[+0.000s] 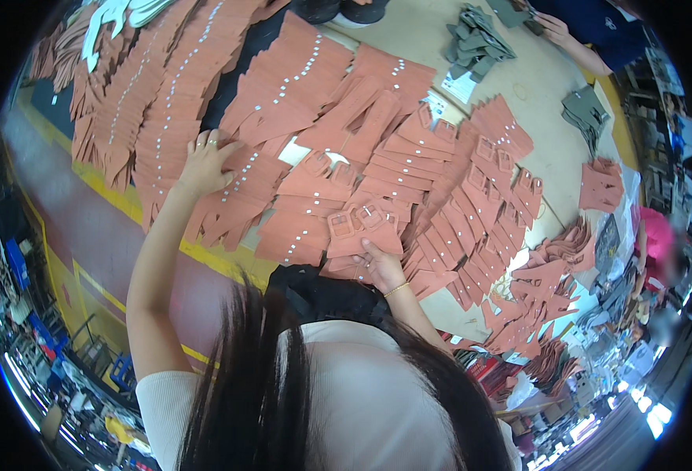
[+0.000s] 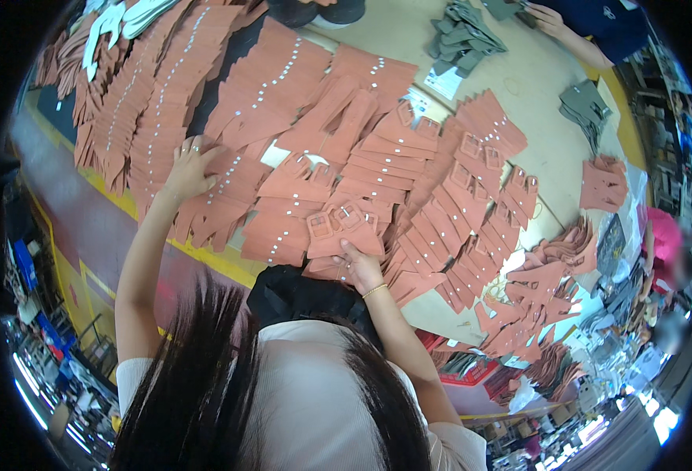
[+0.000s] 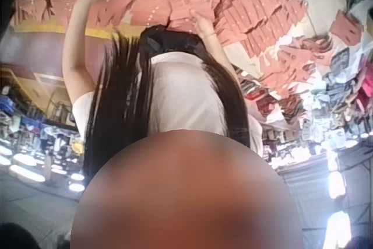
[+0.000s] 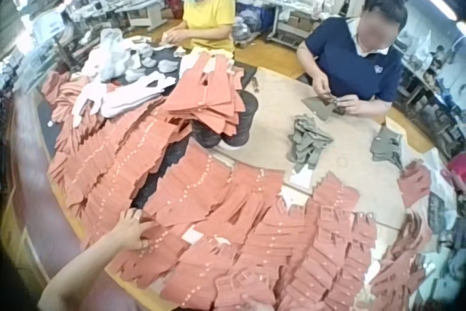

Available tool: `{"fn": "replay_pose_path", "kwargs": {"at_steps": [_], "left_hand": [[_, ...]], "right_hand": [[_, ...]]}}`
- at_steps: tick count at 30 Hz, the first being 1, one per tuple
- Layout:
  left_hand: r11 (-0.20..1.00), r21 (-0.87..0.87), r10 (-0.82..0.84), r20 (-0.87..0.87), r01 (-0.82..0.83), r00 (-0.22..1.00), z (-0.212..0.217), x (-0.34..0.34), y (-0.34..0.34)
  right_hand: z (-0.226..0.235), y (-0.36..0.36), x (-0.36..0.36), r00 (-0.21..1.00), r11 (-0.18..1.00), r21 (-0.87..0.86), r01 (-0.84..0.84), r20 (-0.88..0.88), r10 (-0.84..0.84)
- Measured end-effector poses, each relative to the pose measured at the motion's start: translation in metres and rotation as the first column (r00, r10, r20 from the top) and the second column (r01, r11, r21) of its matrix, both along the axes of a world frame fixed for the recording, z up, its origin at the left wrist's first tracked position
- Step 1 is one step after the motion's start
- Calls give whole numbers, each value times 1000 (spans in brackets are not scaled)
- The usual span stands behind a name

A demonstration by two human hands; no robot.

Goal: The person sorts and stacks pink fabric pieces with white dots on a table. They repeatedly pick up pieces, align them, and place them into neat piles while occasionally adjusting the arrangement.

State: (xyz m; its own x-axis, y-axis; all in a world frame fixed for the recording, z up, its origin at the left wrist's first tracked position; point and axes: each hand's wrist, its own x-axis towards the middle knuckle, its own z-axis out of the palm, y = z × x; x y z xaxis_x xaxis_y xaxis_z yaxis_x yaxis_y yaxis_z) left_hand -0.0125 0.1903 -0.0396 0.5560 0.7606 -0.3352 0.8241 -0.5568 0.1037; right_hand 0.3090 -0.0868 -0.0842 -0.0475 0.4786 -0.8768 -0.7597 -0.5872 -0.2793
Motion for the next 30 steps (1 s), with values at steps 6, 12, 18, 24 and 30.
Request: {"fn": "replay_pose_path", "kwargs": {"at_steps": [6, 12, 18, 24, 30], "left_hand": [[999, 16, -33, 103, 32, 994, 11, 21, 4], [995, 32, -100, 455, 96, 885, 6, 92, 21], [987, -29, -109, 615, 160, 781, -9, 192, 51], [986, 63, -158, 606, 151, 780, -33, 263, 95], [978, 100, -210, 496, 185, 842, -52, 281, 116]], "right_hand": [[-4, -3, -1, 1000, 999, 30, 12, 3, -12], [-3, -2, 2, 999, 998, -43, -34, -34, 33], [-5, -1, 5, 997, 1000, -7, -19, -74, 19], [-2, 3, 7, 996, 996, -66, -54, -80, 49], [6, 9, 12, 993, 989, -102, -106, -71, 99]]}}
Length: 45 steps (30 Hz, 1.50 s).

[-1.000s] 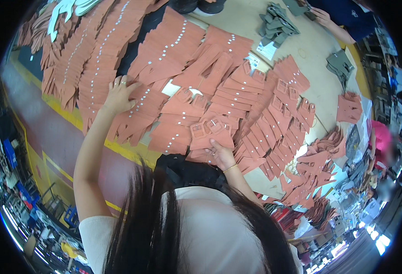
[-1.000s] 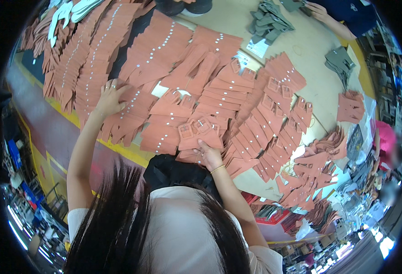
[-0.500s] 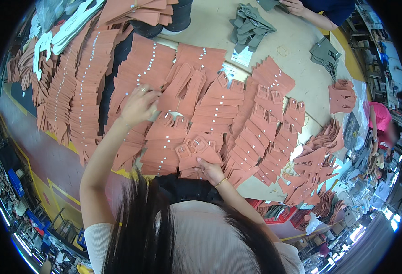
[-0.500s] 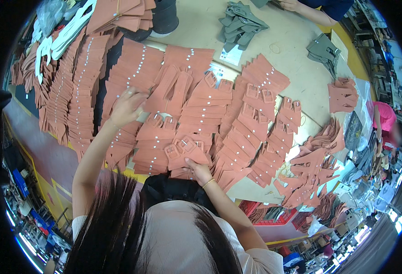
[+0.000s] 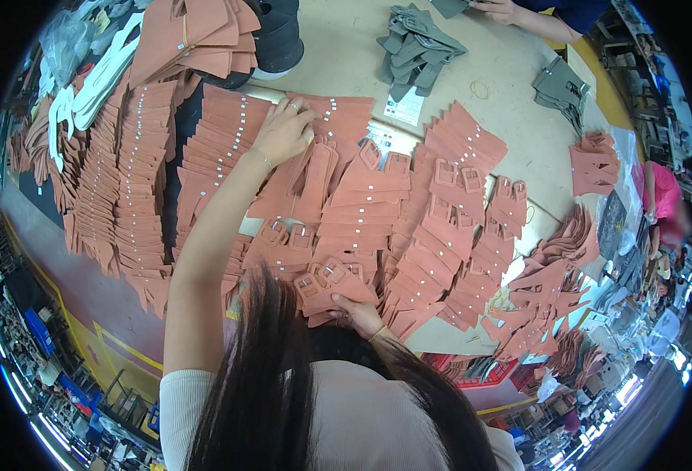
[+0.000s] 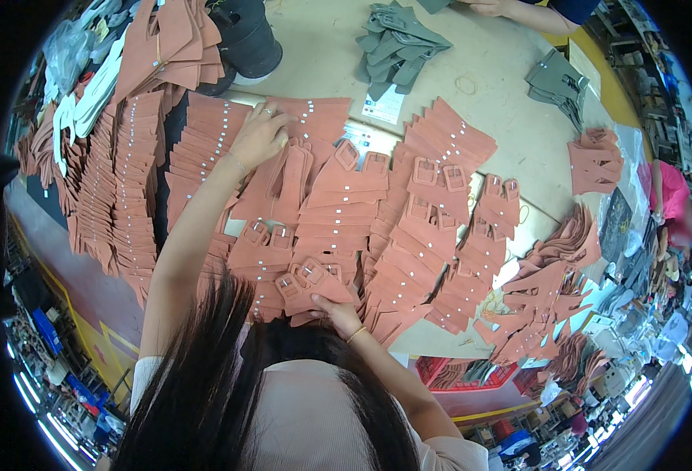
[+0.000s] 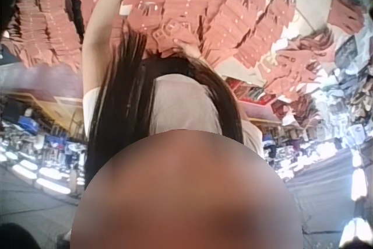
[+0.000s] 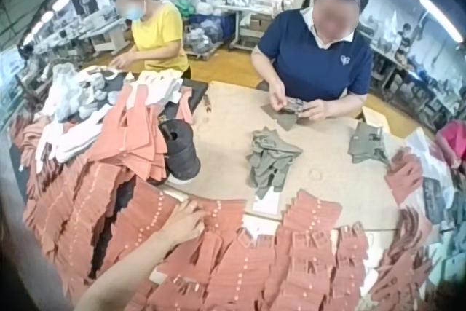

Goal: The person sorts and stacks pink fabric pieces with white dots on a table. They repeatedly pick up pieces, align them, and place them into neat piles while occasionally adjusting the arrangement.

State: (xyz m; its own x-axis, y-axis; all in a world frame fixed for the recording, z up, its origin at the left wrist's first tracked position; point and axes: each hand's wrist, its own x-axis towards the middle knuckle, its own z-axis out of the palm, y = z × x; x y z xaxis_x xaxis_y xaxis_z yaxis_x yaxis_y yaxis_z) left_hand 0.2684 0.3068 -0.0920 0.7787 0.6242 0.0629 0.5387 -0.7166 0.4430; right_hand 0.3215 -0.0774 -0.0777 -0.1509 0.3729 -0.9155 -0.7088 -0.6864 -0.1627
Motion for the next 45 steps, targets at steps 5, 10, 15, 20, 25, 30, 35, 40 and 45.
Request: {"fn": "replay_pose_path", "kwargs": {"at_steps": [5, 10, 15, 20, 25, 30, 35, 40, 45], "left_hand": [[998, -29, 47, -18, -47, 999, -12, 12, 15], [995, -103, 23, 50, -18, 998, -26, 40, 43], [969, -247, -71, -187, 23, 980, -33, 62, 72], [901, -433, -119, -269, -10, 956, -29, 69, 87], [856, -516, -181, -231, 37, 956, -4, 68, 86], [811, -575, -285, -237, 102, 929, 13, 68, 93], [854, -455, -442, -375, 254, 815, 12, 71, 97], [877, -421, -424, -458, 229, 781, 31, 81, 76], [904, -208, -416, -233, 372, 879, 66, 77, 30]], "right_hand": [[-4, -1, 0, 999, 998, -56, 19, -46, -22], [-10, -8, -1, 998, 998, -63, 19, -61, -23], [-13, -9, -3, 999, 999, -42, 24, -25, -25], [-10, -8, -3, 998, 998, -15, 57, -14, -57], [-8, -8, -4, 998, 999, 9, 52, -23, -52], [-14, -12, -5, 998, 998, 18, 59, -26, -59], [-26, -18, -12, 999, 998, 51, 34, -5, -33], [-32, -17, -17, 999, 998, 61, 21, 41, -23], [-25, -16, -21, 975, 972, 75, 221, -45, -218]]}}
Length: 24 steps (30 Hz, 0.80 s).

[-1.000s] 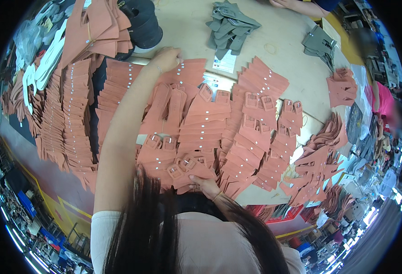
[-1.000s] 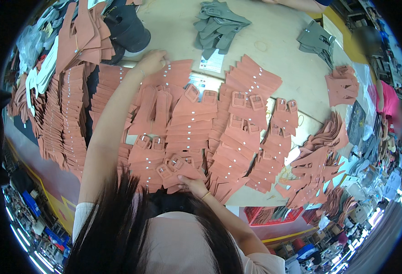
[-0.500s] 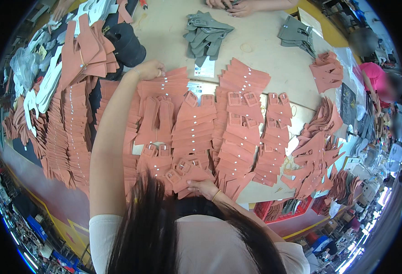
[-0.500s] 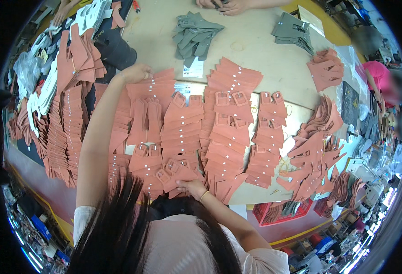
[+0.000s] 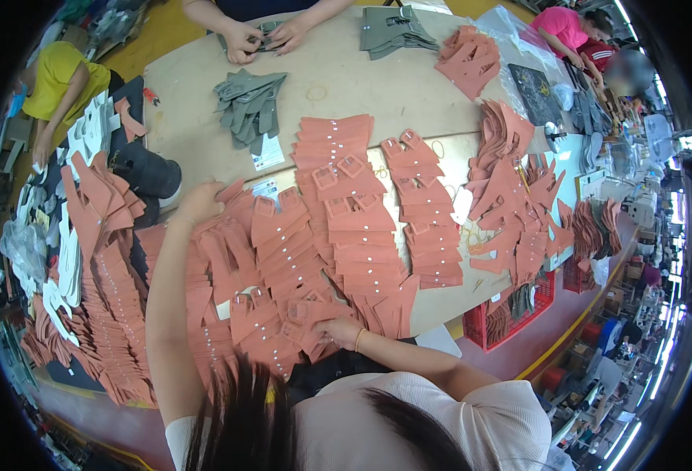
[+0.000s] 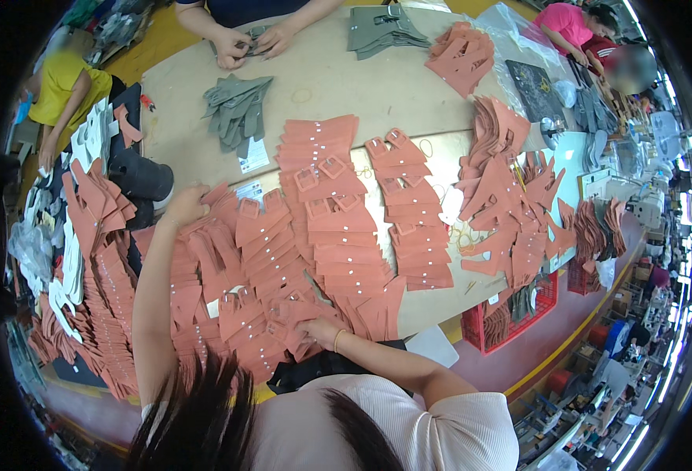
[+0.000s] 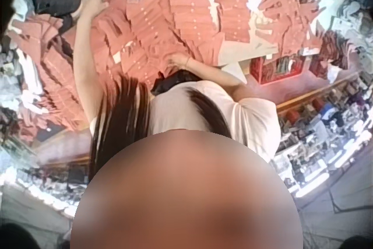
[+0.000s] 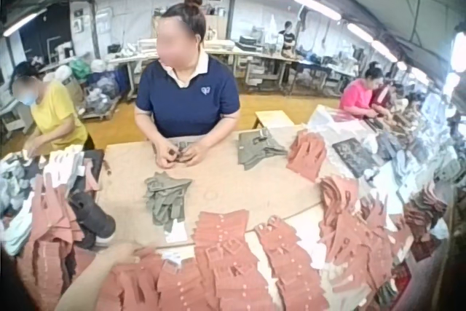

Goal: The person sorts and stacks pink fabric pieces with white dots on a table. They repeatedly pick up pieces, align them, and place them into neat piles while occasionally adjusting the arrangement.

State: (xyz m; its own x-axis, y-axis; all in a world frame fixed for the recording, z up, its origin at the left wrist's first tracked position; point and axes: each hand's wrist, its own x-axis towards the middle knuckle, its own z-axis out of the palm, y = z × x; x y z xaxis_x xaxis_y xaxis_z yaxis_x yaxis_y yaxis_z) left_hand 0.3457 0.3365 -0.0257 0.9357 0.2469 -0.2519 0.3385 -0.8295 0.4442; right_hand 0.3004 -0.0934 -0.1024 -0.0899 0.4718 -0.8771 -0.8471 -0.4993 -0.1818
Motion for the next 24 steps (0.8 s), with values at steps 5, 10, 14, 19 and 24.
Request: {"fn": "replay_pose_path", "kwargs": {"at_steps": [5, 10, 14, 19, 24], "left_hand": [[997, 73, 46, -130, -36, 990, 27, -3, -28], [998, 39, 50, -80, -47, 996, 38, -5, -8], [997, 68, -41, -30, 42, 999, 38, -1, -2], [904, 414, -97, -36, 103, 995, 59, 18, 0], [897, 259, 210, 461, -357, 862, 98, 23, -2]], "right_hand": [[13, 1, 2, 996, 999, 29, 41, -81, -38], [33, 3, 5, 999, 997, 76, -33, 10, 32], [49, 8, 4, 991, 995, 73, -68, 120, 59], [69, 15, 10, 959, 983, 140, -117, 274, 76], [107, 36, 45, 890, 902, 339, -268, 446, 97]]}}
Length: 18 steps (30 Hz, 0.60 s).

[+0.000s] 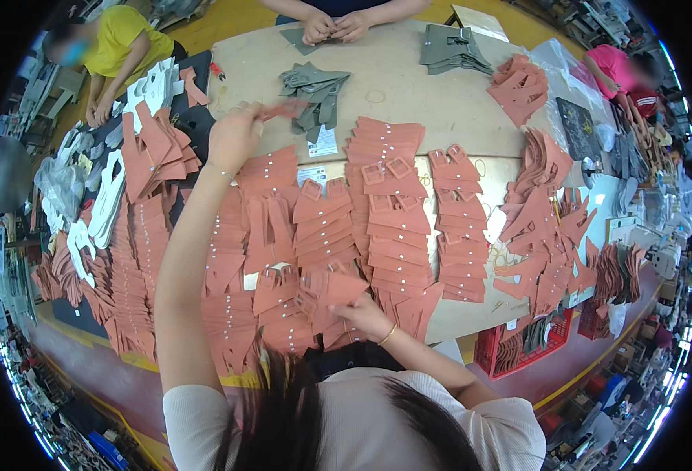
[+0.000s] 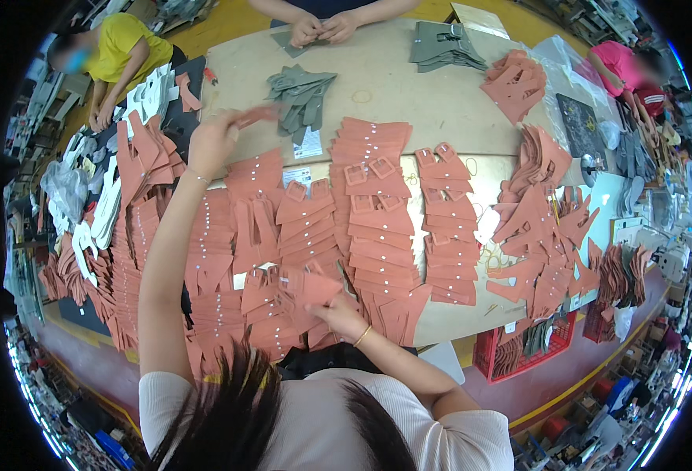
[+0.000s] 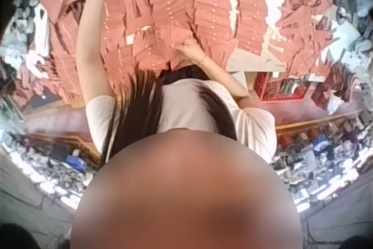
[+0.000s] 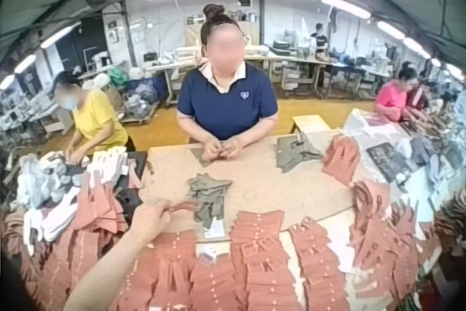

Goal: The person sorts and stacks pink fabric pieces with white dots on a table. They repeatedly pick up pieces, align them, and place them into neat piles while occasionally adjusting the arrangement.

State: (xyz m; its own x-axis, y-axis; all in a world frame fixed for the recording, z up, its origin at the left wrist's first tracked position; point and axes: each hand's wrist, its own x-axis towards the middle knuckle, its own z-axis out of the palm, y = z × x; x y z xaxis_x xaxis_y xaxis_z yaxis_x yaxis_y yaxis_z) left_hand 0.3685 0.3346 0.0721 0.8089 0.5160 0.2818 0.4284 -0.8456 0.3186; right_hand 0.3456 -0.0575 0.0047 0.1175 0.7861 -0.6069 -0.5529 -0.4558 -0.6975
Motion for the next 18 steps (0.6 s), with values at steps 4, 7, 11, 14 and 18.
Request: {"fn": "replay_pose_path", "kwargs": {"at_steps": [4, 7, 11, 14, 18], "left_hand": [[568, -823, 469, 339, 16, 816, 1, -13, -50], [56, -965, 662, 228, 257, 714, -18, -28, -122], [16, -842, 679, 405, 539, 612, -32, -28, -202], [-12, -834, 721, 375, 552, 582, -32, -24, -226], [-68, -826, 689, 367, 559, 626, -34, -21, -246]], "right_hand": [[46, 36, 37, 836, 919, 144, 367, -485, -258], [65, 74, 54, 713, 782, 242, 575, -616, -334], [64, 98, 64, 688, 745, 137, 652, -519, -506], [56, 88, 58, 672, 700, 99, 707, -401, -623], [46, 71, 50, 600, 589, 125, 798, -247, -761]]}}
